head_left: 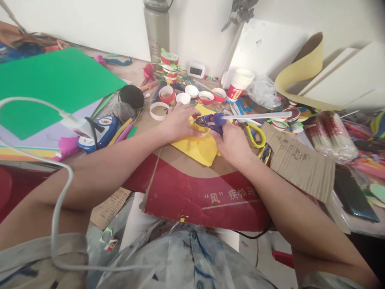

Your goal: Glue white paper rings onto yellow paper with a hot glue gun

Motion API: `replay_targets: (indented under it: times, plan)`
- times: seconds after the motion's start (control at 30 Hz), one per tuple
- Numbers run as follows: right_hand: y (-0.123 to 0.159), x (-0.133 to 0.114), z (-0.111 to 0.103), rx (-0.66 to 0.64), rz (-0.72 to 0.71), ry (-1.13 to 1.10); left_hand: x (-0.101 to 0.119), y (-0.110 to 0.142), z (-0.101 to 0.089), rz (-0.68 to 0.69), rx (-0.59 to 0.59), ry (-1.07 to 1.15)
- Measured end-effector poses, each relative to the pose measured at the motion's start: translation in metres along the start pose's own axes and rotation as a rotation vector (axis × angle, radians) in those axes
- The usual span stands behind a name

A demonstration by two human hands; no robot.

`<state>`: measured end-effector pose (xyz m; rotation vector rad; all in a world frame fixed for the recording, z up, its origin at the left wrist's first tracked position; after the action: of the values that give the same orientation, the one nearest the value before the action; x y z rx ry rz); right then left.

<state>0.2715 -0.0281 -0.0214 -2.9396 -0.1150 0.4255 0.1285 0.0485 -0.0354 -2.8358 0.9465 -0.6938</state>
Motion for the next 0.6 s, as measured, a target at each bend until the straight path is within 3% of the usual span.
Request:
replay_targets:
  times: [0.4,0.6]
  plan:
    - [0.001,0.0056,-0.0005,0.111,-0.04,0.041,0.001,0.0013,0.0009,0.001,0.004,-0.034]
    - [-0.0001,0.0009,0.005,0.058,-0.044,0.017,0.0018,0.0004,0.001,-0.009,0.003,-0.041]
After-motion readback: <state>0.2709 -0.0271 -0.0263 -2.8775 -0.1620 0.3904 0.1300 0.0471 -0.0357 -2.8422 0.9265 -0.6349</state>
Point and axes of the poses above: each hand's wrist, its own y-axis away from the middle knuckle, its own z-axis out of the palm, x = y × z, the point moved 9 cm from there along -y, towards the middle knuckle, and after that the axes turned 4 degrees about -y, right-handed, at the moved point
